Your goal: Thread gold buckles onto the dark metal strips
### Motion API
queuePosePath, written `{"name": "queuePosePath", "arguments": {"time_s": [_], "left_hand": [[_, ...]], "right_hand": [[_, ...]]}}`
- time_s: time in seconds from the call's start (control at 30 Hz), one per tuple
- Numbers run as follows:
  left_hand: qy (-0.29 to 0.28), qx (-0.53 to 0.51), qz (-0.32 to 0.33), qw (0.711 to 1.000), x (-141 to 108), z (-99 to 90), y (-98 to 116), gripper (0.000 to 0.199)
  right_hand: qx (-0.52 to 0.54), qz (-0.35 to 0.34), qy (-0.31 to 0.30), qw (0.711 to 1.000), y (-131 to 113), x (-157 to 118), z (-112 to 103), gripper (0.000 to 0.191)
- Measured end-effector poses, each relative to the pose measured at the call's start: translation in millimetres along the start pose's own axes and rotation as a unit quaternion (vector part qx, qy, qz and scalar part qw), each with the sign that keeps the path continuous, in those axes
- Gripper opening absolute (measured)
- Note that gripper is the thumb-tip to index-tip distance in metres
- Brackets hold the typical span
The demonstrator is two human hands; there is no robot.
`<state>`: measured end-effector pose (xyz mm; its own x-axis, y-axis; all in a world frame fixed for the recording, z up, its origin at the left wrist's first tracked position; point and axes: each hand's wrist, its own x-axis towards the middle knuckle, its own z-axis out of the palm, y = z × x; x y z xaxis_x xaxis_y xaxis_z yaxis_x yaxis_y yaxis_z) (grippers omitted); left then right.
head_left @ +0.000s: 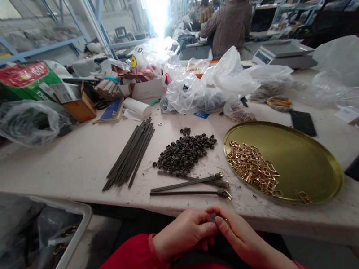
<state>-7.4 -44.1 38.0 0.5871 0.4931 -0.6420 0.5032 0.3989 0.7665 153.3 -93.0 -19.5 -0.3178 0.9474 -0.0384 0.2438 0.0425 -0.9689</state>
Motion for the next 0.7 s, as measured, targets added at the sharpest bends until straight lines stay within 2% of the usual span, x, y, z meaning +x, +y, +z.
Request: {"name": "queuePosePath", "arguments": {"time_s": [0.13, 0.2, 0.33, 0.4, 0.47, 0.57, 0.63, 0.7], "left_hand": [[0.012, 0.058, 0.031, 0.998, 0, -0.4, 5, 0.031], [0.045, 0.112, 0.062, 0.991, 0, -3.4, 3, 0.027], [0.105, 0.21, 0.113, 0.965, -2, -7.9, -2, 0.026], [0.118, 0.248, 0.112, 0.955, -2, -9.1, -5, 0.03], [0.145, 0.298, 0.099, 0.938, -1, -13.0, -8, 0.032], [0.229, 0.378, 0.066, 0.895, 10, -28.0, -15, 0.027], [0.278, 0.43, 0.073, 0.856, 24, -41.1, -20, 0.02], [0.302, 0.474, 0.1, 0.821, 41, -51.4, -24, 0.016]], "right_hand": [[0.019, 0.013, 0.018, 1.0, -4, 0, -4, 0.036], [0.068, 0.041, 0.045, 0.996, -9, 1, -6, 0.042], [0.212, 0.119, 0.054, 0.969, -15, 6, -7, 0.03], [0.222, 0.124, 0.068, 0.965, -14, 9, -6, 0.028], [0.173, 0.105, 0.107, 0.973, -9, 13, -7, 0.027], [0.049, 0.085, 0.164, 0.981, 5, 24, -15, 0.027], [-0.05, 0.076, 0.196, 0.976, 16, 35, -23, 0.028], [-0.159, 0.055, 0.221, 0.961, 28, 46, -29, 0.028]]}}
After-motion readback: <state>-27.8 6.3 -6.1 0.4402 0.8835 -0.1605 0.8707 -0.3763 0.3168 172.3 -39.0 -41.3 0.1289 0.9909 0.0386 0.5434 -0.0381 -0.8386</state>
